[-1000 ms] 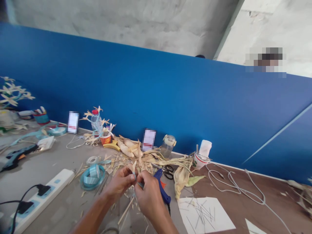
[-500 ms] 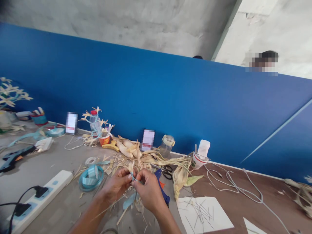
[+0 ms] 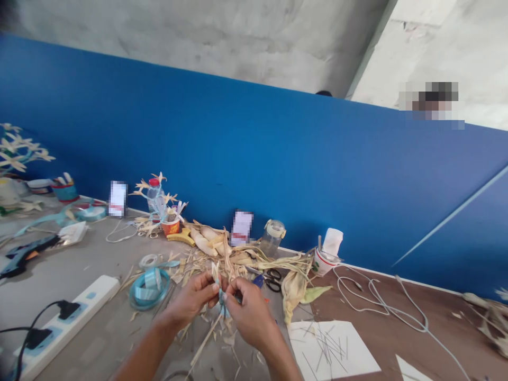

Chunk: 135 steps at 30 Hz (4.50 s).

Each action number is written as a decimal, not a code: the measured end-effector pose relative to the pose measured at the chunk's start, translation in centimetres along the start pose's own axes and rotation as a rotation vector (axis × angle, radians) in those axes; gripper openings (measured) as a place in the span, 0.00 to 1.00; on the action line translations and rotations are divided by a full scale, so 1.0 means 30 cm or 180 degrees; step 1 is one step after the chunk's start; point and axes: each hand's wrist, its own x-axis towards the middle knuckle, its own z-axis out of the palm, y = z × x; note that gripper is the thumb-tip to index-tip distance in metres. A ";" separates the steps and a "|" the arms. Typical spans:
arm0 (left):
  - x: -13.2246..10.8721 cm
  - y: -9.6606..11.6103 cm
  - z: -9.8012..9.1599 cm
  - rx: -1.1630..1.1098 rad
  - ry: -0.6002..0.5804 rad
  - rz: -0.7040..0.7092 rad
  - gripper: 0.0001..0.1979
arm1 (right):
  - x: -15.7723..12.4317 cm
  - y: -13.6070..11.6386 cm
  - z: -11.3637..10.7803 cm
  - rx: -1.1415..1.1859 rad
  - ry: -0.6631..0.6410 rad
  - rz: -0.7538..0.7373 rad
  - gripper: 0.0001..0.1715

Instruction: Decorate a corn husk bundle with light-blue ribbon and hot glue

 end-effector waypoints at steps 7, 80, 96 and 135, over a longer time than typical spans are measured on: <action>0.010 -0.005 0.013 0.0906 0.0543 -0.0117 0.05 | -0.008 0.009 0.023 -0.0387 0.0107 -0.0274 0.06; 0.015 -0.019 0.008 0.0703 0.0376 -0.0662 0.26 | 0.081 0.119 0.038 0.2169 0.0453 0.0444 0.10; 0.014 -0.013 0.018 -0.0218 0.0729 0.0059 0.12 | 0.082 0.107 0.084 0.3104 0.0056 0.0601 0.17; 0.010 -0.003 0.035 -0.1138 0.0579 -0.0099 0.09 | 0.084 0.086 0.098 0.3609 -0.0279 0.0977 0.16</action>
